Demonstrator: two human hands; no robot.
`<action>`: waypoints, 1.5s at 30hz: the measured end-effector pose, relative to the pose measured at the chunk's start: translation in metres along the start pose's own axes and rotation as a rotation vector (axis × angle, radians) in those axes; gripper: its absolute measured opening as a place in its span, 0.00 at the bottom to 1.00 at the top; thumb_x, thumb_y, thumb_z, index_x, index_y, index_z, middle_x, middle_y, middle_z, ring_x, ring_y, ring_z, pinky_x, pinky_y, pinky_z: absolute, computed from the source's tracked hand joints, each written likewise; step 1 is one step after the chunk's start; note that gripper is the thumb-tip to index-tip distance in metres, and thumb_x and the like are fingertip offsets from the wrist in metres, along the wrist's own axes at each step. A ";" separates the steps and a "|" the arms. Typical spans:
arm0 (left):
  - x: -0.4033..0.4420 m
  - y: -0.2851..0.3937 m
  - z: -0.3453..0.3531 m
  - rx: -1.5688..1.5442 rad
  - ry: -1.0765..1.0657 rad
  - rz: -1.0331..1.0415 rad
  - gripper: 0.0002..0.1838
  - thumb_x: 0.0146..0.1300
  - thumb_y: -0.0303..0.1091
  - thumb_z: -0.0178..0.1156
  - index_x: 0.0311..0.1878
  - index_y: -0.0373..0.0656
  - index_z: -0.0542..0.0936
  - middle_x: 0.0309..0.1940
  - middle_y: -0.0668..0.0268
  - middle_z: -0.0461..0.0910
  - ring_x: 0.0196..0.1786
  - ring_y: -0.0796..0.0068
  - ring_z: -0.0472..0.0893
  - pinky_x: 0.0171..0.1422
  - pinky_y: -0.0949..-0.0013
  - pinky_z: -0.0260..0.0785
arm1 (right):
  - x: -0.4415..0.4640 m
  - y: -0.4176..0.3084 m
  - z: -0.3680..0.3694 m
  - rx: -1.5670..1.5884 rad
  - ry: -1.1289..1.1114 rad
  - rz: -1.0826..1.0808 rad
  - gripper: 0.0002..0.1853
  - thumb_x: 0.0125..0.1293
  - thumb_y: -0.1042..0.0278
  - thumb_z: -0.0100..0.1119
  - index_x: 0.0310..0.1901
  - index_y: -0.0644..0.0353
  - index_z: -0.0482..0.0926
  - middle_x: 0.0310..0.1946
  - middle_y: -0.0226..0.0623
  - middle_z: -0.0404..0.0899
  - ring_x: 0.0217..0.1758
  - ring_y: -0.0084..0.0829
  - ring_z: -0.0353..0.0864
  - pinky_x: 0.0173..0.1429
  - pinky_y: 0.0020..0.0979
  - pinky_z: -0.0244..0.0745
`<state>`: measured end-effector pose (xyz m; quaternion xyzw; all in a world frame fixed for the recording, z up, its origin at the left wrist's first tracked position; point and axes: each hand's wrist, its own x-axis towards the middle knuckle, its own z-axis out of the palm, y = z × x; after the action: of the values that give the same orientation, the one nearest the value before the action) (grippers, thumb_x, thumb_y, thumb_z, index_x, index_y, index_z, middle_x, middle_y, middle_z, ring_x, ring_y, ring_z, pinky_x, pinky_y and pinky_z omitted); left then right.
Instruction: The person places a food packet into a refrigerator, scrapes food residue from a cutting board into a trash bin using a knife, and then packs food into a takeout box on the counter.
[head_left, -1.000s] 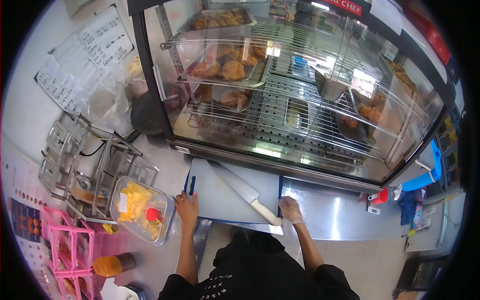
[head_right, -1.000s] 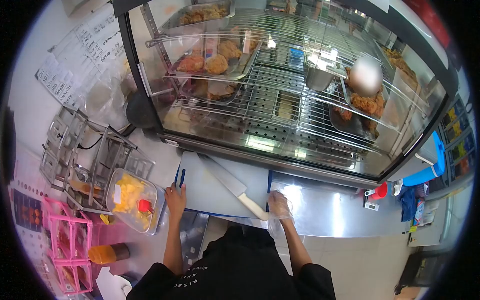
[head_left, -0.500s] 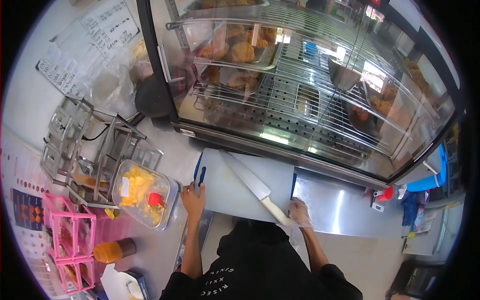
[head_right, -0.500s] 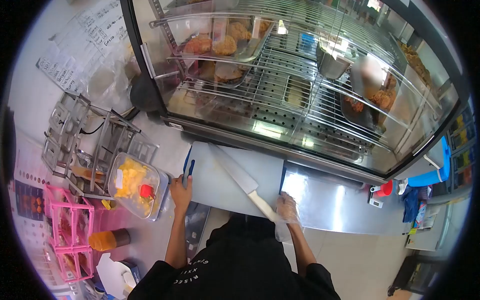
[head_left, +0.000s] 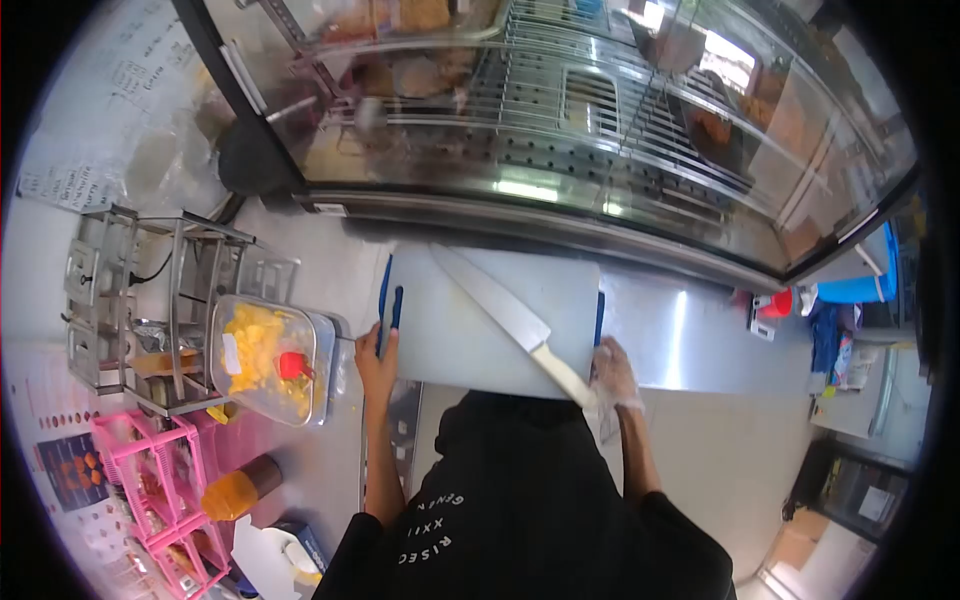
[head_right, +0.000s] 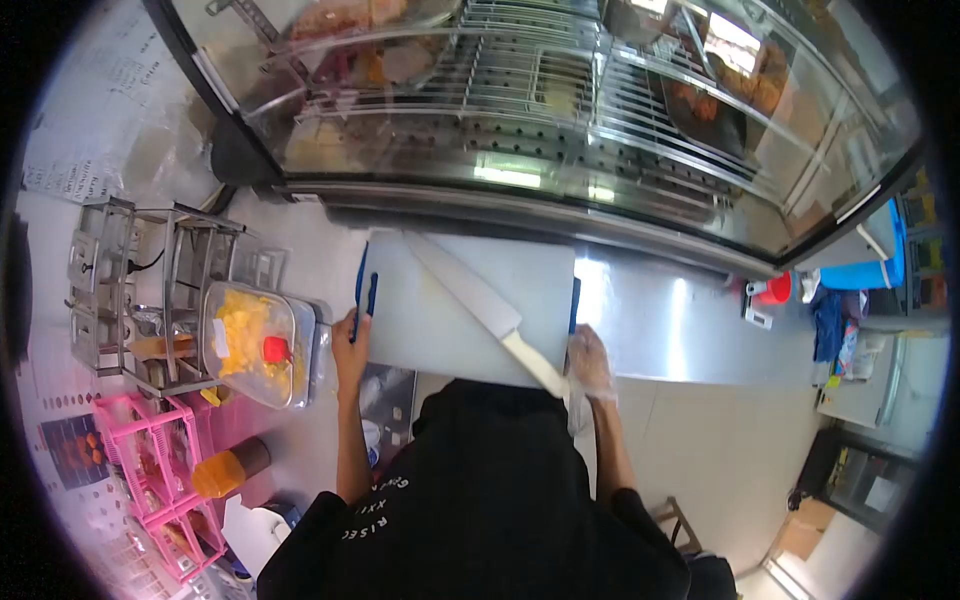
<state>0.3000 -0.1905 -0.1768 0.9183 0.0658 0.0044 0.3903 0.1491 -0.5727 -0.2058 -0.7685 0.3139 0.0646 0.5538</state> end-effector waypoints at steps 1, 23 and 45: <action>0.002 0.008 -0.004 -0.035 -0.032 -0.006 0.25 0.58 0.44 0.60 0.53 0.37 0.75 0.41 0.52 0.73 0.48 0.59 0.72 0.54 0.64 0.63 | -0.007 -0.043 -0.006 0.055 -0.085 0.064 0.12 0.62 0.67 0.48 0.43 0.65 0.72 0.30 0.43 0.79 0.35 0.36 0.78 0.40 0.34 0.71; -0.021 -0.031 -0.021 -0.598 -0.091 -0.369 0.19 0.57 0.20 0.55 0.54 0.34 0.74 0.38 0.61 0.78 0.37 0.75 0.78 0.36 0.74 0.75 | -0.023 -0.078 -0.004 -0.397 0.140 0.057 0.12 0.55 0.62 0.55 0.37 0.60 0.79 0.31 0.48 0.80 0.38 0.46 0.80 0.43 0.41 0.73; -0.006 -0.043 -0.019 -0.452 -0.113 -0.196 0.17 0.59 0.32 0.59 0.50 0.34 0.77 0.31 0.69 0.76 0.36 0.79 0.73 0.42 0.78 0.64 | -0.023 -0.077 -0.034 -0.799 0.244 -0.147 0.13 0.56 0.57 0.50 0.33 0.57 0.76 0.30 0.46 0.77 0.37 0.46 0.78 0.42 0.45 0.73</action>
<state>0.2883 -0.1479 -0.1942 0.7958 0.1299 -0.0702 0.5873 0.1654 -0.5790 -0.1207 -0.9451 0.2720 0.0499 0.1743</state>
